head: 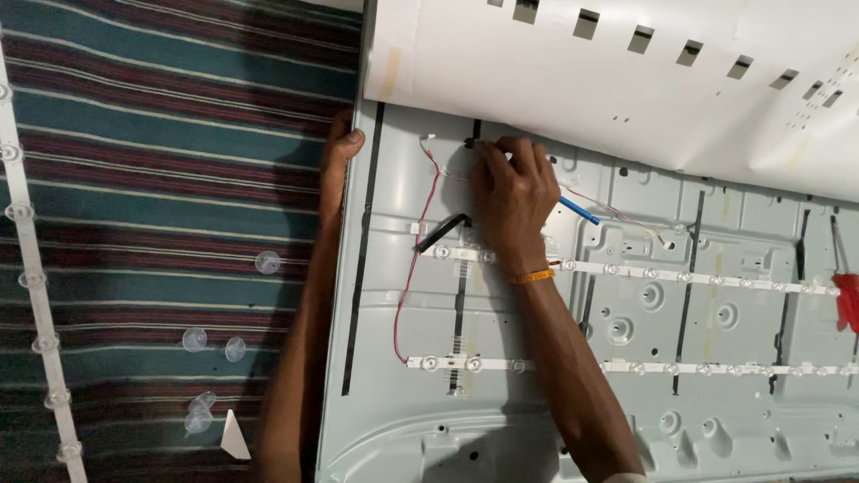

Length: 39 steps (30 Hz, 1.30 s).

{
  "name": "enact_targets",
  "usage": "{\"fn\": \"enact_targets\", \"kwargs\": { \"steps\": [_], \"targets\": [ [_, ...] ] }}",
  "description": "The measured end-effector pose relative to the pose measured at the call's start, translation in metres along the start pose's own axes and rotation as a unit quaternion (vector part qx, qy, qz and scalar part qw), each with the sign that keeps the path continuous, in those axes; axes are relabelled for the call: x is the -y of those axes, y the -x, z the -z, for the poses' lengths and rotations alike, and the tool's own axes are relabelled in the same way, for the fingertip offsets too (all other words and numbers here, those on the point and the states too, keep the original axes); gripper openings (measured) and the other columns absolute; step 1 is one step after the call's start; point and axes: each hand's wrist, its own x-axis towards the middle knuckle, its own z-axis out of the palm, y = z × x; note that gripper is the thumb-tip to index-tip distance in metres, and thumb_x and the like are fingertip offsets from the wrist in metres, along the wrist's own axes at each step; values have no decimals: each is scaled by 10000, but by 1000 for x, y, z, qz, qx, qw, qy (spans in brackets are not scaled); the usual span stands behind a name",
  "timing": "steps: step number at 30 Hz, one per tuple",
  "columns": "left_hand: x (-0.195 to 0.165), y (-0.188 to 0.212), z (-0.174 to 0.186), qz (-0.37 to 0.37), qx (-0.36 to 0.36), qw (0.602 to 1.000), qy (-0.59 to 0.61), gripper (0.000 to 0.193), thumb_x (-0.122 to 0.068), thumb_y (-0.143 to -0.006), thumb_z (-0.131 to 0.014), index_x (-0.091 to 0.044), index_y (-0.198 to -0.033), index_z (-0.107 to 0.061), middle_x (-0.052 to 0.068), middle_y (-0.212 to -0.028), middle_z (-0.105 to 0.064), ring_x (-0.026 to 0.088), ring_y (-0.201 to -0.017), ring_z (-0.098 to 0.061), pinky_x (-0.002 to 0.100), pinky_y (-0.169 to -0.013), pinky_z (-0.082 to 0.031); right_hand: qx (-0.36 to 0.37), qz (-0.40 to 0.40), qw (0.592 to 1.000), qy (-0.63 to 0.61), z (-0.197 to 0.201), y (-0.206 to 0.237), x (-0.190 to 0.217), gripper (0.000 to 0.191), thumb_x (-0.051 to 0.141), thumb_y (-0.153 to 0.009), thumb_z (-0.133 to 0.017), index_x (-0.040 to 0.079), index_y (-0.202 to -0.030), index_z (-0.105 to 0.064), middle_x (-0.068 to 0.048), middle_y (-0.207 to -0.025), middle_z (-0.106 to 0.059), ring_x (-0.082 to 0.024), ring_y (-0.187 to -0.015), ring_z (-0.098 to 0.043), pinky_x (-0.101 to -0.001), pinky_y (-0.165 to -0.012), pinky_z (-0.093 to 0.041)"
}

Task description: The person removes an LED strip from the back of a television using a screwdriver, then cleans the surface with a brush. They connect wires to the LED strip and apply adhesive from a tube to secure it in place.

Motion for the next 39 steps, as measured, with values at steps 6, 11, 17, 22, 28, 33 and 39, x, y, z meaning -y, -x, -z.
{"fn": "enact_targets", "kwargs": {
  "steps": [6,11,17,22,28,33,39],
  "targets": [
    [-7,10,-9,18,-20,1000,-1,463,-322,-897,-595,-63,-1281,-585,94,-1041,-636,192,-970,-650,357,-818,-564,-4,-1,1000,-8,1,-2,2,211,22,-793,-782,96,-990,-769,-27,-981,-660,-235,-878,-617,-388,-729,-504],
    [-4,5,-6,2,11,999,35,428,-282,-923,-611,-47,-1279,-579,98,-1070,-638,194,-988,-644,366,-843,-567,-18,20,1000,6,0,-3,0,219,13,-802,-780,91,-1006,-759,-28,-1006,-656,-236,-909,-618,-398,-756,-501],
    [-1,2,-1,14,18,998,58,443,-293,-905,-612,-69,-1286,-581,84,-1066,-637,189,-979,-649,350,-825,-563,-9,-10,1000,-25,-1,-2,-2,221,15,-806,-793,106,-1006,-775,-11,-991,-658,-219,-875,-616,-379,-742,-487],
    [-6,9,-6,7,7,1000,12,439,-333,-932,-604,-58,-1274,-586,85,-1026,-630,182,-936,-636,337,-774,-549,1,10,1000,-9,1,0,0,204,43,-788,-804,95,-980,-758,-22,-963,-632,-223,-871,-610,-387,-736,-479],
    [-7,8,-9,16,-5,999,30,458,-321,-918,-614,-54,-1289,-579,87,-1048,-634,189,-970,-643,352,-819,-555,-6,-12,1000,7,1,1,1,182,31,-794,-776,109,-956,-753,-31,-918,-597,-227,-853,-602,-385,-725,-476],
    [-10,6,-11,16,-9,1000,25,490,-317,-882,-617,-67,-1302,-577,89,-1046,-643,195,-966,-652,353,-817,-562,-4,-26,1000,4,0,3,0,168,42,-805,-790,98,-959,-753,-33,-915,-597,-226,-834,-593,-387,-704,-468],
    [-13,12,-13,9,0,1000,-1,469,-344,-913,-601,-54,-1281,-578,82,-1040,-626,178,-968,-631,334,-815,-542,-2,-17,1000,5,-1,4,-1,185,49,-778,-793,105,-948,-748,-25,-890,-589,-226,-831,-596,-384,-699,-474]
  ]
}}
